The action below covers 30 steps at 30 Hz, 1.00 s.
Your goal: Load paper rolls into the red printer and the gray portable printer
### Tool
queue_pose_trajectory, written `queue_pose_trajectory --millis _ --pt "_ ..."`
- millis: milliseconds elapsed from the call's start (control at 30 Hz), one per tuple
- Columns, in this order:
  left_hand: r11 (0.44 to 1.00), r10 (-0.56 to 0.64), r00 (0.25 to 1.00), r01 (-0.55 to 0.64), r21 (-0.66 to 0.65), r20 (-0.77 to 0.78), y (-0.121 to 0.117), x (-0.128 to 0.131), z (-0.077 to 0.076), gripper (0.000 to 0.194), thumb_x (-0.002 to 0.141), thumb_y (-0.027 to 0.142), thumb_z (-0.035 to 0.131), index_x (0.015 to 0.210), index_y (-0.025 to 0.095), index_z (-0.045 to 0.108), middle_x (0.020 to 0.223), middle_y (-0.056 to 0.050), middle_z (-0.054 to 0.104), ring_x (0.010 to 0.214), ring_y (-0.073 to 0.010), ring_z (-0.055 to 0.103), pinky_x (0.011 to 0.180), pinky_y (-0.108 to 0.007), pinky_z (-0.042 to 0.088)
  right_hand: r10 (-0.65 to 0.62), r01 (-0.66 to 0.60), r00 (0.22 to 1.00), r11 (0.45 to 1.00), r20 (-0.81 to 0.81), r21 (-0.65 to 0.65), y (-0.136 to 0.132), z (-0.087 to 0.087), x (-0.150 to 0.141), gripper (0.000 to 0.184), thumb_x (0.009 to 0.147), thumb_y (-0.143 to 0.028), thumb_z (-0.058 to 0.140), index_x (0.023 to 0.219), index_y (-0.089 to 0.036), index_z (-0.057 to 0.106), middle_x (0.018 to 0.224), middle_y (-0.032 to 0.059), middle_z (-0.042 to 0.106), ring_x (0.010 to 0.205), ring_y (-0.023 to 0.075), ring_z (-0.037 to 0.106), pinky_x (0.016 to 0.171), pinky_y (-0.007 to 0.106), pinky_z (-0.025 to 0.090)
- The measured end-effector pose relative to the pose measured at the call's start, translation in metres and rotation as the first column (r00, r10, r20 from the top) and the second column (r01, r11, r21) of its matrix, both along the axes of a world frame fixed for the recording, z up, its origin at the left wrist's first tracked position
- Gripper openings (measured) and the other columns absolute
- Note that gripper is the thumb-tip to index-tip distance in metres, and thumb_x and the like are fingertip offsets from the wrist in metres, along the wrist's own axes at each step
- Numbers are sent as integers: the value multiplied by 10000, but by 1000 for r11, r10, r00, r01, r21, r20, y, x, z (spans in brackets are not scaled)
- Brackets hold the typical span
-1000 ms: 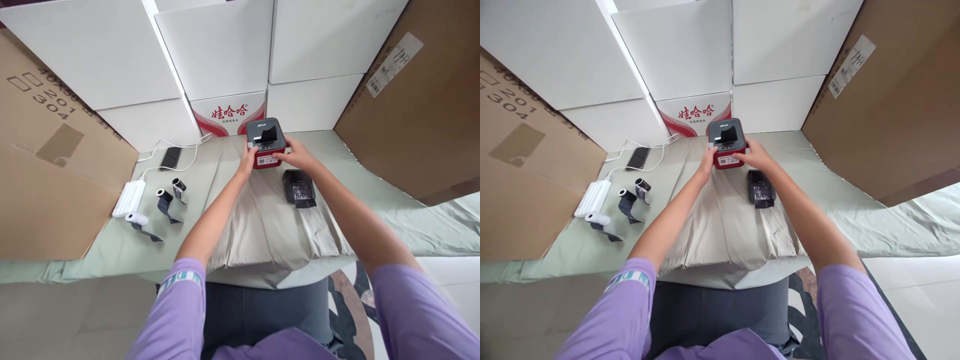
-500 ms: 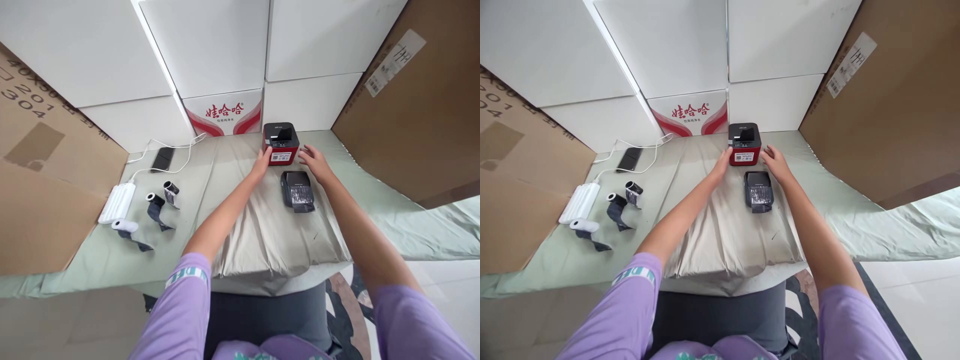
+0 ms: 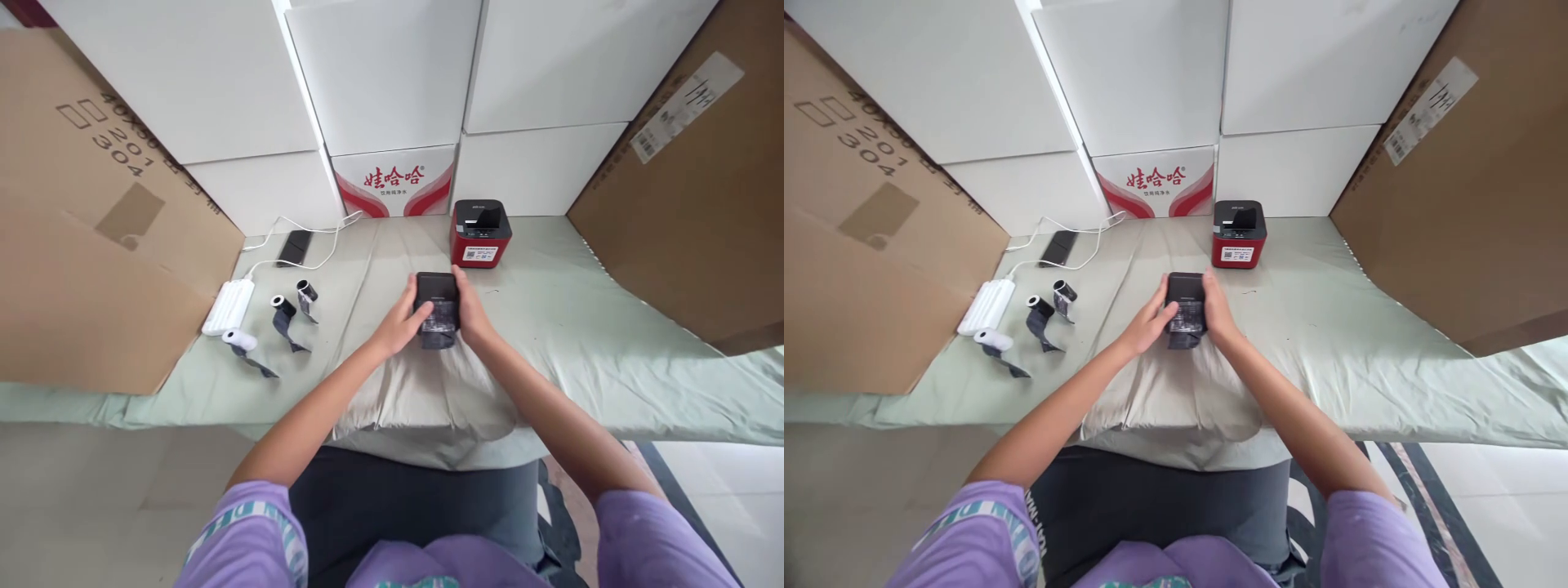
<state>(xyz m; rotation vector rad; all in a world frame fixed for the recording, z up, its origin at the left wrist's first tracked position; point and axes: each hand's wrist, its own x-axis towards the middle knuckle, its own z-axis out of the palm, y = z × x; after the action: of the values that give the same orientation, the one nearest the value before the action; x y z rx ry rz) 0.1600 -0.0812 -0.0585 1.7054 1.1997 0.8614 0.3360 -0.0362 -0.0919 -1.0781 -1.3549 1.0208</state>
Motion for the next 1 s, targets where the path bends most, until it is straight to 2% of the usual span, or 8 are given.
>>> queue_pose_trajectory --millis 67,133,233,367,500,700,833,1000 --pt "991 133 991 -133 -15 6 -9 -35 -6 846 1008 635 427 1689 242 115 1762 -21 85 1632 -231 90 1336 -383 99 -10 1 998 991 -63 -137 -5 12 -48 747 966 -723 382 1552 -272 486 1650 -5 434 1580 220 331 1347 454 190" --pt "968 246 969 -247 -39 -20 -16 -61 -16 826 1022 622 403 1687 217 128 1757 -54 136 1626 -242 145 1331 -400 140 27 -38 998 979 -54 -200 -10 17 -85 893 932 -767 388 1589 -164 427 1699 58 340 1609 234 260 1349 422 142" --pt "943 328 933 -333 -6 -148 -20 -81 -31 802 1038 590 380 1681 171 151 1748 -99 173 1628 -250 139 1332 -428 130 89 -87 996 971 -1 -224 -13 11 -111 1015 899 -835 352 1604 -105 389 1710 110 298 1617 246 236 1345 404 136" --pt "931 365 860 -333 151 -357 -24 -87 -37 691 1068 534 312 1646 156 289 1719 -119 273 1634 -270 93 1328 -513 57 102 -95 994 985 44 -147 -14 -2 -107 1035 876 -890 320 1626 -179 362 1720 65 288 1617 222 233 1345 387 130" --pt "930 368 806 -308 202 -464 -36 -86 -37 640 1083 501 269 1607 150 376 1656 -147 407 1609 -281 230 1318 -549 117 93 -84 993 989 73 -121 -17 -4 -100 1050 881 -896 293 1630 -164 346 1716 93 299 1604 231 272 1340 395 159" --pt "929 356 727 -206 308 -587 -39 -83 -31 648 1071 515 339 1573 115 425 1609 -186 467 1563 -310 351 1309 -599 106 52 -44 991 997 123 -68 -19 -4 -103 1008 910 -870 270 1616 -157 371 1697 114 344 1601 241 279 1336 413 167" --pt "937 323 722 -153 314 -612 -35 -87 -29 631 1078 515 312 1558 133 457 1583 -164 507 1538 -298 400 1310 -608 89 35 -26 991 997 132 -68 -16 -4 -102 984 920 -855 265 1601 -156 395 1683 115 374 1589 246 307 1331 415 183" --pt "932 351 758 -223 286 -550 -33 -90 -33 594 1100 453 186 1552 209 484 1584 -89 521 1527 -246 423 1318 -574 117 -17 24 991 998 131 -59 -20 -2 -101 923 952 -806 274 1576 -145 433 1671 132 393 1565 263 358 1315 433 237"
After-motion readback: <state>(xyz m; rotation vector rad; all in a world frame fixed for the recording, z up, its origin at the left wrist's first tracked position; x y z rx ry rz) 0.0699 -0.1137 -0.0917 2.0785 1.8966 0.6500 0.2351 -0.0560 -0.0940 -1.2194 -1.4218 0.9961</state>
